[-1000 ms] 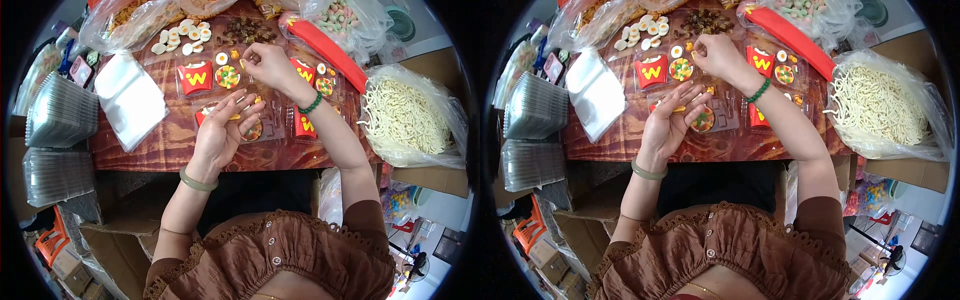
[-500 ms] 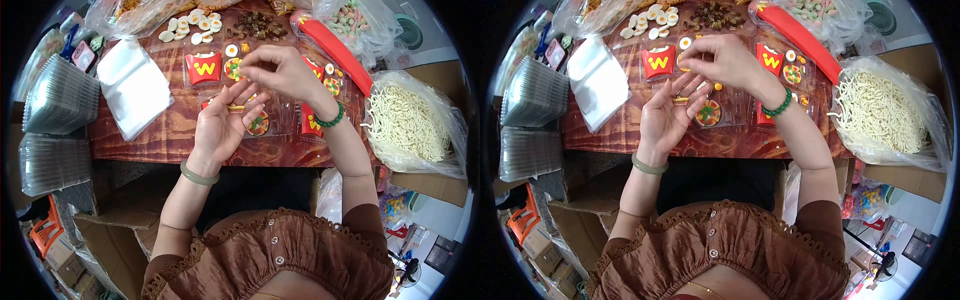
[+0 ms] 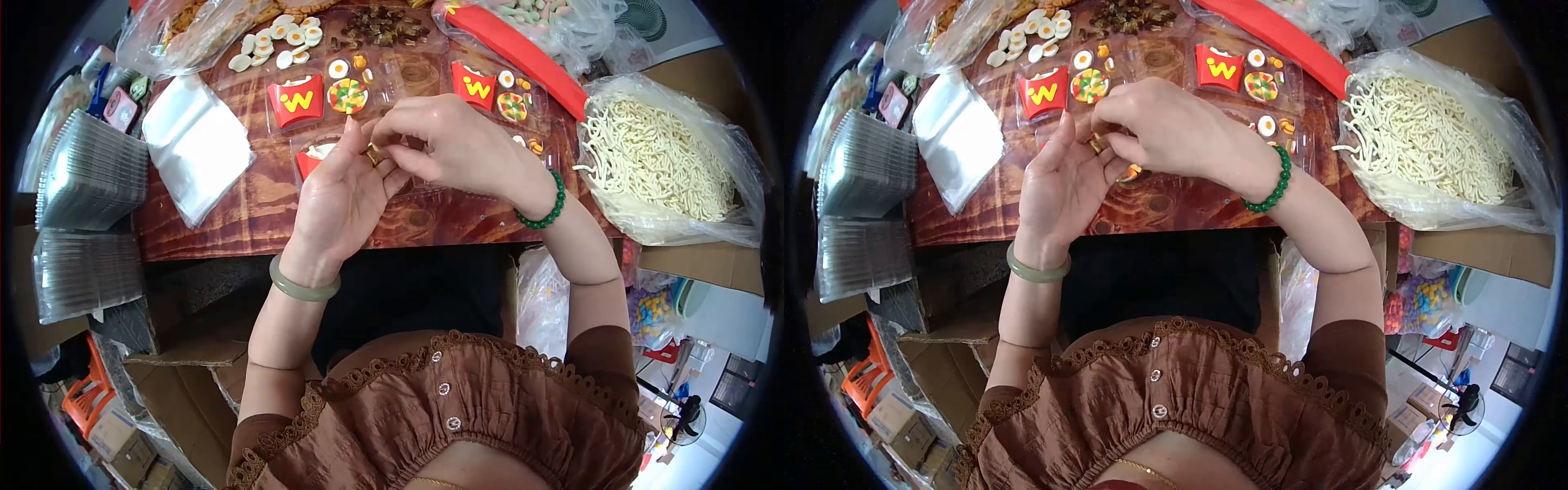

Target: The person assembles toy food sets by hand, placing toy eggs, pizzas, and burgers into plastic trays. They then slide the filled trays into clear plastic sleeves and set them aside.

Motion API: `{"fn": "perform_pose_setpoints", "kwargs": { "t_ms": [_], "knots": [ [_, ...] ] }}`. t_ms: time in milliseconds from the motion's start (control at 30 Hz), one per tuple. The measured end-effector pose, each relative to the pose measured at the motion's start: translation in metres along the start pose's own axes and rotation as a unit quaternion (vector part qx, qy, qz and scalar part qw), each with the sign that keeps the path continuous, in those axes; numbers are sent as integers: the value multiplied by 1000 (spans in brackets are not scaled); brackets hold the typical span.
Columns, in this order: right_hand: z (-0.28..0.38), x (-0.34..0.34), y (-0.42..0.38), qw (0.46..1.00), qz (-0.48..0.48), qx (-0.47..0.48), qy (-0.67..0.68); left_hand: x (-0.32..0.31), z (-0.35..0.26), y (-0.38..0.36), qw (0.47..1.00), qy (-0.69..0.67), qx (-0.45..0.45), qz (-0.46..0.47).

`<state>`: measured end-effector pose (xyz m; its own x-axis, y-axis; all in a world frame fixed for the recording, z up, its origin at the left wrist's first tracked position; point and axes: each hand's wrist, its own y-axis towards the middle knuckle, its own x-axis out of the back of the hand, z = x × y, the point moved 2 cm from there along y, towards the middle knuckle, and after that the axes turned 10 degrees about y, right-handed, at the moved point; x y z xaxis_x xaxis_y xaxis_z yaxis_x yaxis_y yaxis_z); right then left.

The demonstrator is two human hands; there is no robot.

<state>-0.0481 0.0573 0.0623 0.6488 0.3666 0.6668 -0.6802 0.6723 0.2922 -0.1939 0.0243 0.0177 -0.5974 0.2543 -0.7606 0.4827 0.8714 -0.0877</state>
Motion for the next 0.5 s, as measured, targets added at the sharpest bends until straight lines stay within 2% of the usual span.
{"fn": "perform_pose_setpoints", "kwargs": {
  "t_ms": [67, 100, 133, 167, 333, 433, 500],
  "knots": [
    [-9, 3, -5, 987, -29, -117, 105, 2, 7, -3, 999, -1, 26, -22],
    [-13, 7, -6, 978, -38, -182, 99, 3, 10, -7, 999, -1, 25, -22],
    [-18, 13, -7, 964, -47, -247, 92, 6, 13, -13, 993, 88, 2, -72],
    [-35, 9, -11, 965, -57, -239, 90, 8, 16, -18, 977, 176, -23, -121],
    [-65, -19, -25, 976, -53, -208, 18, 26, 42, -31, 983, 132, 66, -110],
    [-69, -28, -25, 972, -39, -227, -48, 28, 46, -31, 983, 126, 54, -124],
    [-69, -31, -26, 974, -36, -205, -85, 28, 46, -32, 982, 126, 58, -129]
  ]
}}
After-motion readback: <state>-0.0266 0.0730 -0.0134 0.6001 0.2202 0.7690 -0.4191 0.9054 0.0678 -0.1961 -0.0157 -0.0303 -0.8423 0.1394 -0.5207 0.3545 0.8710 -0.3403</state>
